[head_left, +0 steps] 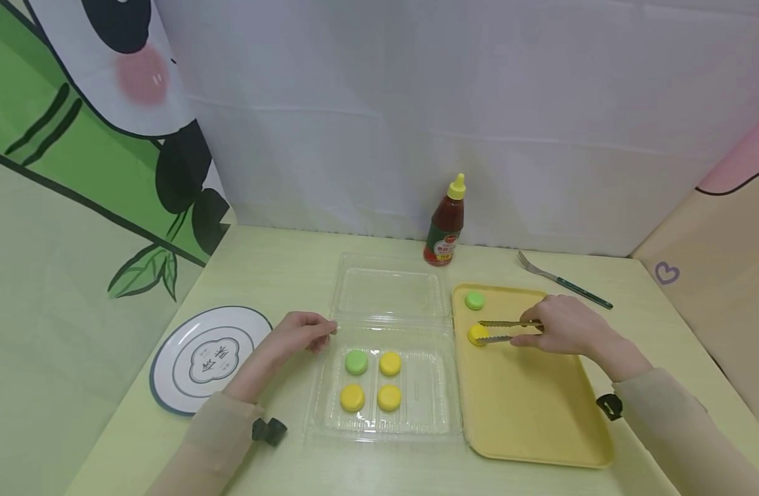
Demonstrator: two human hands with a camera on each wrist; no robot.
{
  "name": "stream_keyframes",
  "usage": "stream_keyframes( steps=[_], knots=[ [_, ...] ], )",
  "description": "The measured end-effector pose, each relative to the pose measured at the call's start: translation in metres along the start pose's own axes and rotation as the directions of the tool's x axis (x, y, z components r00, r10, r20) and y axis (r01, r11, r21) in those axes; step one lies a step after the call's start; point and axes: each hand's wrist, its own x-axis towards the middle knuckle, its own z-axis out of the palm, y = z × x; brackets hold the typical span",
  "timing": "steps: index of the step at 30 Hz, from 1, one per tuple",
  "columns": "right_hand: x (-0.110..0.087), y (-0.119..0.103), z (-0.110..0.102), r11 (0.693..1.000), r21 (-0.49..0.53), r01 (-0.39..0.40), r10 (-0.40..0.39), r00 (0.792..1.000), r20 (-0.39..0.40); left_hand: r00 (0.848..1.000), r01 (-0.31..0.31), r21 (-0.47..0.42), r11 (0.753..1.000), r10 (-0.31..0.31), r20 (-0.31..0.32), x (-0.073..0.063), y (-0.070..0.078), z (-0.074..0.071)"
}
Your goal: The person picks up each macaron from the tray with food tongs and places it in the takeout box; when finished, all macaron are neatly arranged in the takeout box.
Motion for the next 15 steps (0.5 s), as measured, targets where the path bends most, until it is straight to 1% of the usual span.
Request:
stream_keyframes(
  steps=[15],
  knots=[
    [-0.0005,-0.0013,0.0001,1.0,0.002,0.012,-0.012,1.0,-0.006,1.0,-0.012,0.009,1.0,0.012,-0.001,0.0014,-0.0015,-0.0001]
  ],
)
